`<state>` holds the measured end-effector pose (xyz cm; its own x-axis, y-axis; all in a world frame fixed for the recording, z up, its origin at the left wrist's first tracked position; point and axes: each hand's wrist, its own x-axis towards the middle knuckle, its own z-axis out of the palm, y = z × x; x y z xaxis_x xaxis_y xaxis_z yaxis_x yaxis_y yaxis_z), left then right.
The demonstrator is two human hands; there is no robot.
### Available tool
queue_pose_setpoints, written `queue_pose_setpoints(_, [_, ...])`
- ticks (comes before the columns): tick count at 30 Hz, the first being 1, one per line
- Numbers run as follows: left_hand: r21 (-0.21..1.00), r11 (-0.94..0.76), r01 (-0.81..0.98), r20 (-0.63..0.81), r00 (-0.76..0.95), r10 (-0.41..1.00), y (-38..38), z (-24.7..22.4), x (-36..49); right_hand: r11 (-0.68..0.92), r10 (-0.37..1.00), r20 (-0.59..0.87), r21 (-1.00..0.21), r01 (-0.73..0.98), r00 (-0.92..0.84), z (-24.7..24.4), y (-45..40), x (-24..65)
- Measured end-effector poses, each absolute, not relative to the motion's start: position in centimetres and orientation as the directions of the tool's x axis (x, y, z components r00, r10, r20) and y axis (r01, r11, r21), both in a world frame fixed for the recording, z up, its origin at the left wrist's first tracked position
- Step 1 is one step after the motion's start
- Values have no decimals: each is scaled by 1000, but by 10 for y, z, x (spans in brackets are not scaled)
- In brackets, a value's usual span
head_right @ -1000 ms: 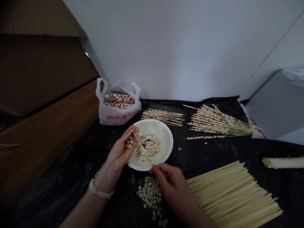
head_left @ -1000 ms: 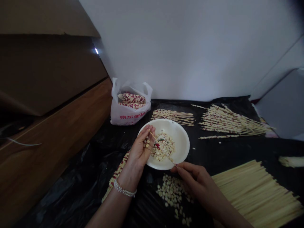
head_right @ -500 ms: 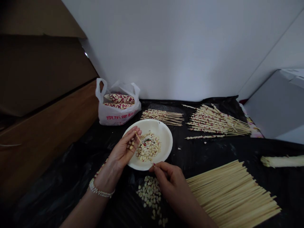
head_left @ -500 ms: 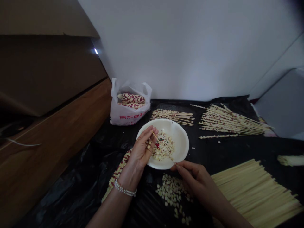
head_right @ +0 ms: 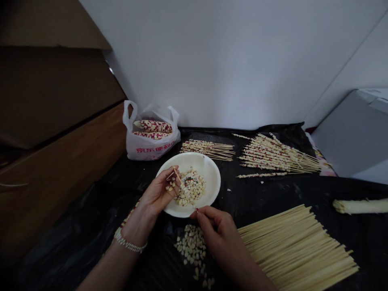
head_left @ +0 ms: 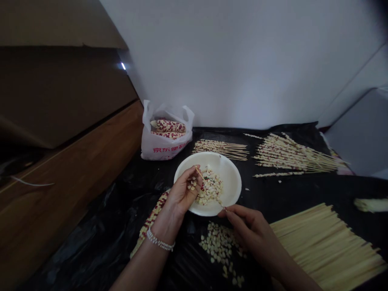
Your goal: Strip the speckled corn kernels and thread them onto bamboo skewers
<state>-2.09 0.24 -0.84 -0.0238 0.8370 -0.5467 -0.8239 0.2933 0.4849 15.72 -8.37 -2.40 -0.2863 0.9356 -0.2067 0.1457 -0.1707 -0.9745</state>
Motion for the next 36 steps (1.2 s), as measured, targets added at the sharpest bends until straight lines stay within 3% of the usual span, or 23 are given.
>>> queue_pose_setpoints(7, [495,422,-760,-573,79,816,-7,-9,-9,-190,947,-215,-974,123,-238,-22,-83,159])
queue_pose_setpoints(16, [634,437,-638,-500,92,861,-13,-17,-7,-169,961,-192,-978,126,-198,-28,-81,159])
queue_pose_setpoints(23, [521,445,-728,-586,74,807,-10,-14,-4,-159,963,-188,-975,155,-195,-25,-80,160])
queue_pose_setpoints(29, [519,381,-765,-584,8,812,-5,-14,-10,-178,957,-204,-974,139,-204,-24,-79,160])
queue_pose_setpoints(36, [430,335,-838,-621,-6,784,-4,-10,-13,-171,954,-203,-973,154,-219,-21,-81,160])
